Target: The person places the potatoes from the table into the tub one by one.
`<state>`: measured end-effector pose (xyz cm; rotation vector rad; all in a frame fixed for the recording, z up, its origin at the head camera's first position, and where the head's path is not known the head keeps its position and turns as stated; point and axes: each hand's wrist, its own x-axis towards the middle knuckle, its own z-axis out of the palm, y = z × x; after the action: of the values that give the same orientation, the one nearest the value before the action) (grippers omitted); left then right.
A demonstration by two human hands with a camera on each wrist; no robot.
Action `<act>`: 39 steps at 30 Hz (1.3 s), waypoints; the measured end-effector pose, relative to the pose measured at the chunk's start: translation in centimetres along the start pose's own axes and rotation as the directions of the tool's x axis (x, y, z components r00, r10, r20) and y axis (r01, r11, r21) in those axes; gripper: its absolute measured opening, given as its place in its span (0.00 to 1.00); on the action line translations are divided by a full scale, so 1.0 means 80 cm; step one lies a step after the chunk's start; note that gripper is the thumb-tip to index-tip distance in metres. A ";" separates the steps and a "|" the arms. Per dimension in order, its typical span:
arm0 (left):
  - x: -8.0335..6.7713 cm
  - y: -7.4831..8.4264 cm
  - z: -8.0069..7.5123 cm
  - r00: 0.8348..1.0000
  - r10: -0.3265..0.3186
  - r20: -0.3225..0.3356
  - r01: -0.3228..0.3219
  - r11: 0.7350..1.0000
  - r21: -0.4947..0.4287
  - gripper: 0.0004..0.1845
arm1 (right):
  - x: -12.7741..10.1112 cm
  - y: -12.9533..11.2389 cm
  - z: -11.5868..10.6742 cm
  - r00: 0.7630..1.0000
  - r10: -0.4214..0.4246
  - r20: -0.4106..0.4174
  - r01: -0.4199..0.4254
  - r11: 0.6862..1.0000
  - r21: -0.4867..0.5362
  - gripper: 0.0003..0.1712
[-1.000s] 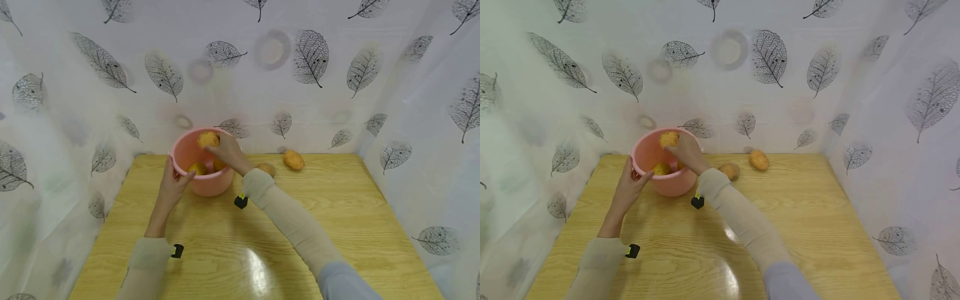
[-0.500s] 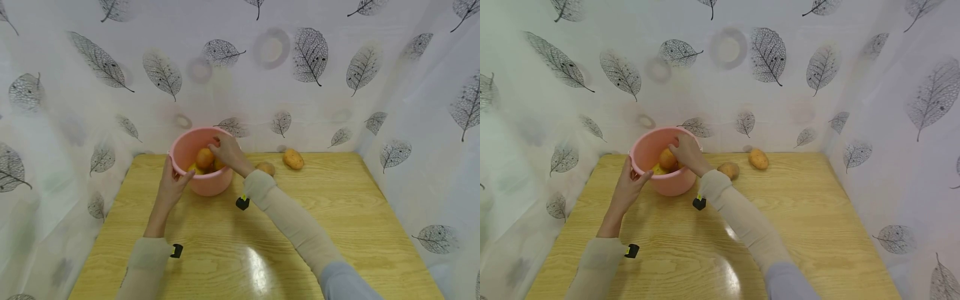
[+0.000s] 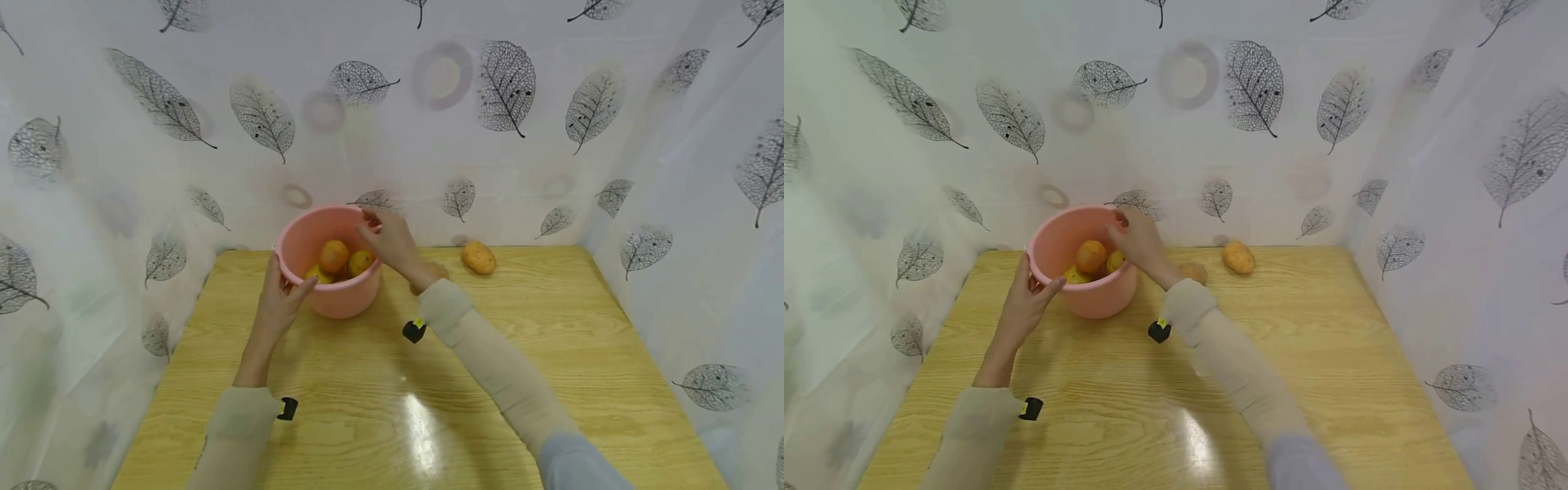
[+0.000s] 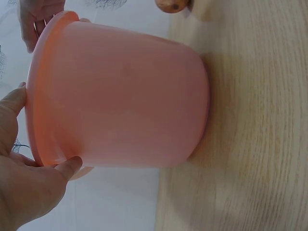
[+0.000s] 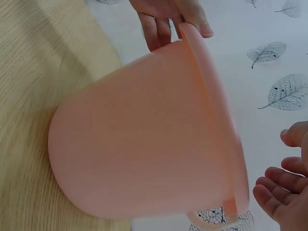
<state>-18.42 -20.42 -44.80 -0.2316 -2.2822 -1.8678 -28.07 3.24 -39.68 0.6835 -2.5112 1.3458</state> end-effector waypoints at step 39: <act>-0.001 0.001 0.001 1.000 -0.010 -0.006 0.010 1.000 0.013 0.51 | -0.071 0.101 -0.152 0.973 0.164 -0.160 -0.177 0.982 -0.066 0.28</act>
<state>-18.33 -20.31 -44.79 -0.2132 -2.2953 -1.8557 -27.48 18.85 -40.97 0.3391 -2.5292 1.2893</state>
